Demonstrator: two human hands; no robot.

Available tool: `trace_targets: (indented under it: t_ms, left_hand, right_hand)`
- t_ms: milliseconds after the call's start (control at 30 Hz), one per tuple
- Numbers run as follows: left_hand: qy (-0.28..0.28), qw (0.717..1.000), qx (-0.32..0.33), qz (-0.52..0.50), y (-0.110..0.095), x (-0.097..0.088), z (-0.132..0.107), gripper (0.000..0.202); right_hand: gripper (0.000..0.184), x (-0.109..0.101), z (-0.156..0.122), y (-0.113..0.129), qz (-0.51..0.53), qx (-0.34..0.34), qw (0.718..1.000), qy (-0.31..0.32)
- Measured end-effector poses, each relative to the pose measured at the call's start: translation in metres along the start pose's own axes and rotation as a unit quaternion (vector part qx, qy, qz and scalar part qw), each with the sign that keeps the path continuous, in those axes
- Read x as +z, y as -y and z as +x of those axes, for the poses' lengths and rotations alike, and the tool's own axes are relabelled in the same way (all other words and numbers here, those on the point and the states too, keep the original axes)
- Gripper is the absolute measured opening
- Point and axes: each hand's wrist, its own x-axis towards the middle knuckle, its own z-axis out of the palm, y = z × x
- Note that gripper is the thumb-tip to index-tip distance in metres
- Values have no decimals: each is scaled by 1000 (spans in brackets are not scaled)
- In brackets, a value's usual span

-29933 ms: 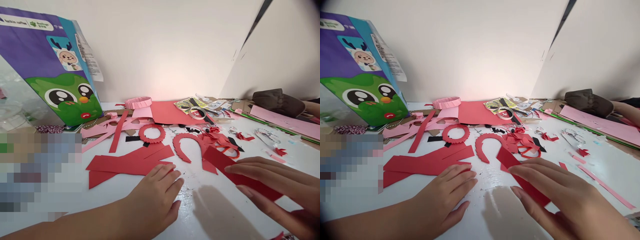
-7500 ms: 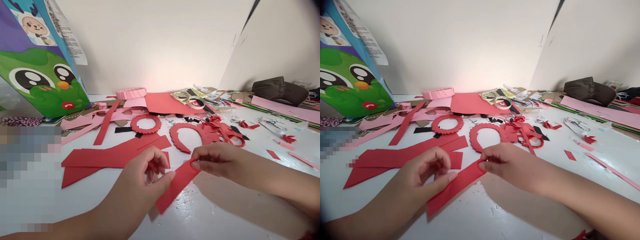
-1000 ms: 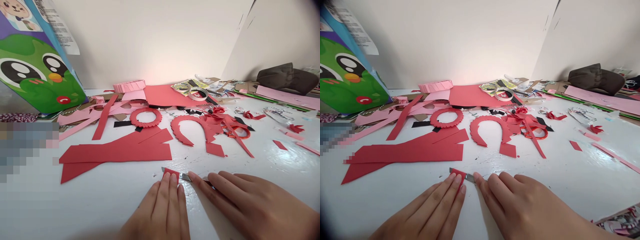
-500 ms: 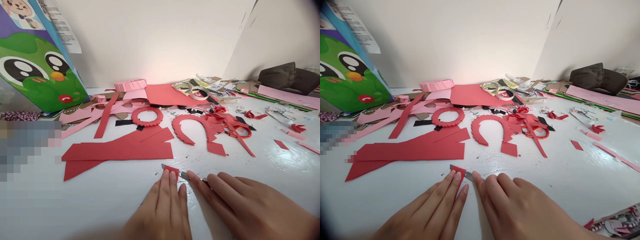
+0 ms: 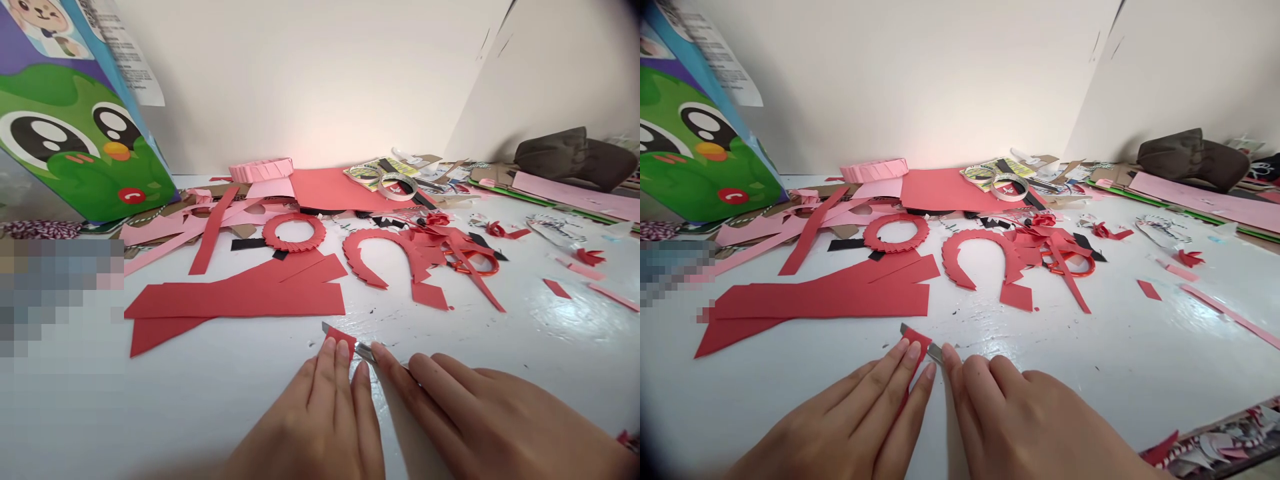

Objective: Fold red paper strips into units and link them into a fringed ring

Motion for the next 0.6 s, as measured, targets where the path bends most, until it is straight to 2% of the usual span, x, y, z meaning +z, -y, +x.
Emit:
trace_targets:
  t_ms: [100, 233, 333, 500, 600]
  left_hand:
    - [-10, 1000, 1, -1, 1, -1, 4, 35]
    - [27, 999, 20, -4, 1, -1, 5, 33]
    - [9, 1000, 11, 10, 0, 0, 2, 33]
    - [30, 999, 14, 22, -2, 3, -2, 31]
    - [53, 998, 21, 28, -3, 2, -4, 33]
  right_hand:
    - [46, 2, -3, 2, -4, 3, 1000, -8]
    - [44, 0, -1, 2, -6, -11, 1000, -5]
    - [44, -2, -3, -2, 3, -4, 1000, -2]
    - [57, 4, -26, -3, 25, 19, 999, 26]
    - [66, 8, -46, -3, 15, 55, 997, 57]
